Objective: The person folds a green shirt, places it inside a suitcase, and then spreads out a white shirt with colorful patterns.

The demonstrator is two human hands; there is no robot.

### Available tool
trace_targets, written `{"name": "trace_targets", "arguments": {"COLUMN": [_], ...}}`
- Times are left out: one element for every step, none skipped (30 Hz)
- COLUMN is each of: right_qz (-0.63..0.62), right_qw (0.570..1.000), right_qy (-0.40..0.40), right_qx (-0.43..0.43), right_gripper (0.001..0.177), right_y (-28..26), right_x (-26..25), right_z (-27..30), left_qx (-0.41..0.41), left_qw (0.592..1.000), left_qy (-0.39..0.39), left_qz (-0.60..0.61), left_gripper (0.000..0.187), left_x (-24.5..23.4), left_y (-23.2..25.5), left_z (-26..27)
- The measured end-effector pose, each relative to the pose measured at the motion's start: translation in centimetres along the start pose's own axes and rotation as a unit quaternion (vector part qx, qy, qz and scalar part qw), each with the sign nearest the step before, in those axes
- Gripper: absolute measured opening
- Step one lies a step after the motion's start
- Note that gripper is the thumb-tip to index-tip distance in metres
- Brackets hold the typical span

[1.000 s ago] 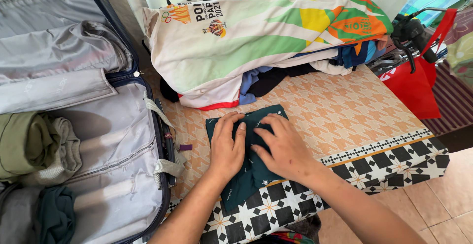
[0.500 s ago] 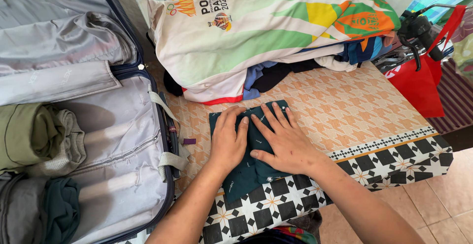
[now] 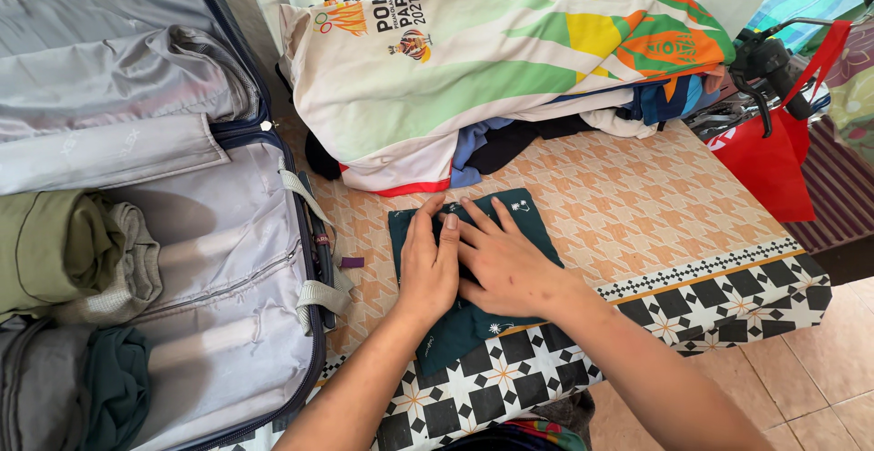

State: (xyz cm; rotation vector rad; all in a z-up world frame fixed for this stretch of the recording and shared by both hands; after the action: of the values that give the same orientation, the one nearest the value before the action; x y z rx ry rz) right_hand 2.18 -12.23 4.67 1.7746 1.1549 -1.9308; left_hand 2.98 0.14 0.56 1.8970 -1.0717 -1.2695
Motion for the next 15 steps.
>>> {"name": "trace_targets", "arguments": {"right_qz": [0.0, -0.007, -0.014, -0.014, -0.009, -0.005, -0.005, 0.003, 0.011, 0.011, 0.013, 0.014, 0.014, 0.014, 0.014], "right_qw": [1.0, 1.0, 1.0, 1.0, 0.999, 0.998, 0.998, 0.997, 0.995, 0.995, 0.993, 0.991, 0.991, 0.994, 0.996], "right_qy": [0.0, 0.004, 0.009, 0.009, 0.026, 0.044, 0.044, 0.051, 0.058, 0.057, 0.049, 0.042, 0.041, 0.051, 0.061], "right_qx": [0.001, 0.007, 0.013, 0.013, 0.03, 0.046, 0.046, 0.064, 0.081, 0.08, 0.103, 0.127, 0.127, 0.098, 0.07], "right_gripper": [0.061, 0.062, 0.063, 0.063, 0.065, 0.068, 0.068, 0.067, 0.065, 0.065, 0.065, 0.065, 0.065, 0.065, 0.065], "right_y": [0.2, 0.5, 0.8, 0.9, 1.2, 1.6, 1.8, 2.2, 2.5, 2.6, 2.9, 3.0, 2.7, 2.2, 1.6], "right_x": [-0.1, -0.3, -0.3, -0.2, -0.3, -0.5, -0.5, -0.7, -0.9, -1.0, -1.1, -1.1, -1.1, -1.2, -1.2], "right_z": [-0.1, -0.2, -0.3, -0.2, 0.0, 0.2, 0.5, 0.7, 0.8, 0.8, 0.9, 1.0, 1.1, 1.1, 1.2], "left_qx": [-0.005, -0.004, -0.01, -0.016, -0.016, -0.013, -0.01, -0.011, -0.007, -0.002, -0.003, 0.001, 0.006, 0.007, 0.006], "left_qw": [1.0, 1.0, 1.0, 0.999, 0.999, 0.999, 0.999, 0.999, 0.999, 0.999, 0.999, 0.999, 0.999, 0.999, 0.999], "left_qy": [-0.006, -0.007, -0.017, -0.026, -0.026, -0.024, -0.022, -0.022, -0.021, -0.02, -0.019, -0.018, -0.018, -0.017, -0.018], "left_qz": [-0.002, -0.002, -0.008, -0.014, -0.014, -0.019, -0.025, -0.025, -0.028, -0.03, -0.03, -0.031, -0.031, -0.031, -0.033], "left_gripper": [0.052, 0.052, 0.052, 0.053, 0.053, 0.053, 0.053, 0.053, 0.053, 0.053, 0.053, 0.053, 0.053, 0.053, 0.053], "left_x": [0.1, 0.1, 0.2, 0.2, 0.2, 0.1, 0.1, 0.1, 0.1, 0.1, 0.1, 0.2, 0.2, 0.2, 0.1], "left_y": [0.0, 0.0, 0.0, 0.1, 0.1, 0.2, 0.3, 0.2, 0.2, 0.3, 0.3, 0.3, 0.3, 0.4, 0.4], "left_z": [0.0, 0.0, 0.0, 0.1, 0.1, 0.1, 0.1, 0.1, 0.1, 0.0, 0.0, 0.1, 0.2, 0.1, 0.1]}}
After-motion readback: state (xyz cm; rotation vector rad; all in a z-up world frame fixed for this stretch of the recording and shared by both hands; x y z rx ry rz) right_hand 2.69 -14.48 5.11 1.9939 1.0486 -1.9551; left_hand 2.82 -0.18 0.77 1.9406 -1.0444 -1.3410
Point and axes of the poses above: each hand's wrist, its own z-axis away from the middle knuckle, its own x-axis out of the palm, y = z × x, the point moved 4 cm from there along -z, towards the middle knuckle, and after that the axes turned 13 degrees about -z, right-handed, at the moved point
